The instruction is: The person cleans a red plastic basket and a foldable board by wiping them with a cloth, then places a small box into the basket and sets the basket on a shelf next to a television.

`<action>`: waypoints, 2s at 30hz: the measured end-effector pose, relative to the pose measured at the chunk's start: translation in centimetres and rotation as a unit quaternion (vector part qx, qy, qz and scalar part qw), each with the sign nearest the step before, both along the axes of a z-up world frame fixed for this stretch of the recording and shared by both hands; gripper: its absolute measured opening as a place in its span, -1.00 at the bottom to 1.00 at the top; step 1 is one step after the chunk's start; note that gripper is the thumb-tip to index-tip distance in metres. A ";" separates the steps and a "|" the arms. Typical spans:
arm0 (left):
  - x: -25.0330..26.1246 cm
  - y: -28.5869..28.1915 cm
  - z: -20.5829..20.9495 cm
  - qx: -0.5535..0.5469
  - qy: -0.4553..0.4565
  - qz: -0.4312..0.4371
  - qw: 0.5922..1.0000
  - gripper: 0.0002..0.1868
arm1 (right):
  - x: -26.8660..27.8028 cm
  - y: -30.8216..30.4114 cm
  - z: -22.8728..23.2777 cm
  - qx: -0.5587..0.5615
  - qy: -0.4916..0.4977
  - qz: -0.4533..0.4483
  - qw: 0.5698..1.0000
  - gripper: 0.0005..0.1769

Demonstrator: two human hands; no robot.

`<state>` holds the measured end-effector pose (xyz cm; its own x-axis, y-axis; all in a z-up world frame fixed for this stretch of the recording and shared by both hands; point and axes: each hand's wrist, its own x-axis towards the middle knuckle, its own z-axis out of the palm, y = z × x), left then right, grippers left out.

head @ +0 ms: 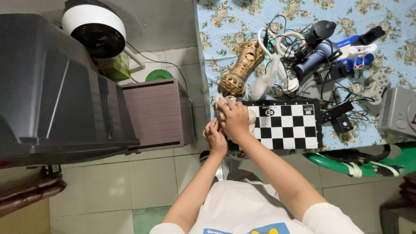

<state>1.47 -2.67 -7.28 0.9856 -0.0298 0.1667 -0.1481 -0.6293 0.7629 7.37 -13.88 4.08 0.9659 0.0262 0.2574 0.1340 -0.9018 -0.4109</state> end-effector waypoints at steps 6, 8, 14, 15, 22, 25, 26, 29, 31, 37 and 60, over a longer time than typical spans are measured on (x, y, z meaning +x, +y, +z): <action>-0.2 -0.5 1.1 0.002 0.000 0.014 1.000 -0.47 | 0.9 1.0 1.4 -0.007 -0.045 -0.069 0.997 -0.77; 0.0 -0.7 1.6 -0.002 -0.008 0.044 0.999 -0.43 | -0.9 0.7 1.8 -0.004 -0.030 -0.060 0.998 -0.78; 0.1 -0.6 2.6 0.011 0.002 0.068 0.998 -0.50 | -4.9 -0.1 1.2 -0.011 0.041 -0.054 0.998 -0.82; -0.2 -0.7 2.5 0.011 0.005 0.070 0.997 -0.50 | -4.6 -0.2 0.9 -0.016 0.039 -0.058 0.997 -0.80; 0.1 -0.5 1.9 -0.005 0.004 0.044 0.999 -0.63 | 1.4 -1.5 -0.7 -0.050 -0.001 -0.084 0.995 -0.69; 0.0 -0.6 1.4 -0.020 0.002 0.043 0.999 -0.64 | 0.6 -1.3 -0.4 -0.043 -0.027 -0.078 0.996 -0.76; -0.1 -0.6 1.2 -0.033 0.002 0.044 0.998 -0.65 | -0.5 -1.6 -0.1 -0.042 -0.009 -0.046 0.998 -0.70; 0.1 -0.4 0.9 -0.040 -0.012 0.058 0.997 -0.60 | -5.3 -1.3 1.0 -0.034 0.016 0.009 0.999 -0.66; 0.1 -0.7 0.8 -0.049 0.008 0.085 0.995 -0.60 | -8.6 -0.8 1.7 -0.028 0.023 0.007 0.999 -0.71; -0.1 -0.8 1.0 0.000 0.026 0.097 0.995 -0.54 | -8.3 -1.9 0.9 -0.030 0.048 0.020 0.998 -0.68; 0.6 0.5 1.6 -0.148 -0.036 0.123 0.981 -0.35 | -3.6 -2.7 -0.1 0.070 0.050 -0.060 0.994 -0.82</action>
